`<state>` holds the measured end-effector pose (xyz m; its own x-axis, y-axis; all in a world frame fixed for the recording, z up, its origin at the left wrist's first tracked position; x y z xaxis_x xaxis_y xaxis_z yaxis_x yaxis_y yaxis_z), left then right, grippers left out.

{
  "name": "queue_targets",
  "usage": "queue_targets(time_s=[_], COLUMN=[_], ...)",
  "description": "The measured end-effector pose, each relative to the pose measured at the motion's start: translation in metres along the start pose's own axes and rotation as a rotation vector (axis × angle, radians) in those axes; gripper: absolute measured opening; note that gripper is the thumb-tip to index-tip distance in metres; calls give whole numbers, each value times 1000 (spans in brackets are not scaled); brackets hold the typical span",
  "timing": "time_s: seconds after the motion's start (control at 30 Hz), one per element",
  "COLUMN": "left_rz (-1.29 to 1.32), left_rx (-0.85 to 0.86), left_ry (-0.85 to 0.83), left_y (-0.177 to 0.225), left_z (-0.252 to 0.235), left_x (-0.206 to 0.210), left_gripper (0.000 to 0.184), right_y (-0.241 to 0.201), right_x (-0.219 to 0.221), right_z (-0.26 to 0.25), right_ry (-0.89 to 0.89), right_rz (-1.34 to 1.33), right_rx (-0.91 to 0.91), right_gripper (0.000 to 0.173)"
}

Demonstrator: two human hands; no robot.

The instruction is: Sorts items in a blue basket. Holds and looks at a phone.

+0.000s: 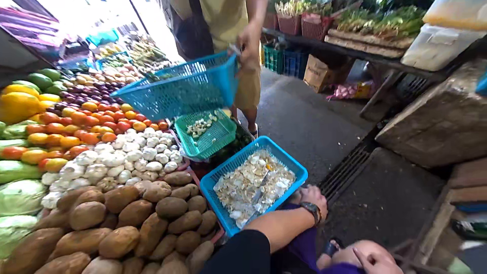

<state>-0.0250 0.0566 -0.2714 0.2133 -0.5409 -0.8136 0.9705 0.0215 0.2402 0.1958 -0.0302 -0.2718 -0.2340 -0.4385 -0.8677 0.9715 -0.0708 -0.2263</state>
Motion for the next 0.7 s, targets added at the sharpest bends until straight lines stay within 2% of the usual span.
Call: queue_targets(time_s=[0.07, 0.17, 0.27, 0.37, 0.4, 0.47, 0.53, 0.6, 0.7], left_rz=[-85, -150, -131, -130, -149, -167, -126, -71, -40], left_rx=[194, 339, 384, 356, 309, 122, -93, -221, -252], left_ry=[0, -32, 17, 252, 281, 212, 48, -118, -259], left_y=[30, 63, 56, 3, -24, -92, -162, -210, -234], left_z=[12, 36, 56, 65, 69, 73, 80, 90, 103], left_x=[-3, -23, -78, -140, -156, -171, -158, -123, -60], left_gripper=[54, 64, 55, 41, 37, 31, 26, 30, 40], right_y=[8, 24, 17, 5, 3, -3, -15, -38, -85], right_x=[-8, -5, -5, 1, 2, -1, -5, 0, 11], right_z=[-4, -15, -5, 25, 36, 56, 71, 77, 86], right_ry=[137, 257, 129, -36, -50, 9, 105, 132, -35], right_rz=[-88, -112, -60, -10, -21, -57, -96, -152, -285], right_rx=[14, 64, 173, 205, 186, 114, -8, -200, -435], right_gripper=[61, 70, 71, 63, 58, 49, 45, 42, 38])
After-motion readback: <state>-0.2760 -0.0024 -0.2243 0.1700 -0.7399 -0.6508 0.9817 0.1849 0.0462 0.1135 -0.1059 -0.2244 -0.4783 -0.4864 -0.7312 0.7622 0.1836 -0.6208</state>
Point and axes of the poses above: each hand's wrist, its own z-axis away from the middle knuckle, its own x-axis out of the palm, y = z × x, the point moved 9 cm from there along -z, towards the middle knuckle, and after that the axes turned 5 degrees about -x, right-handed, at the moved point
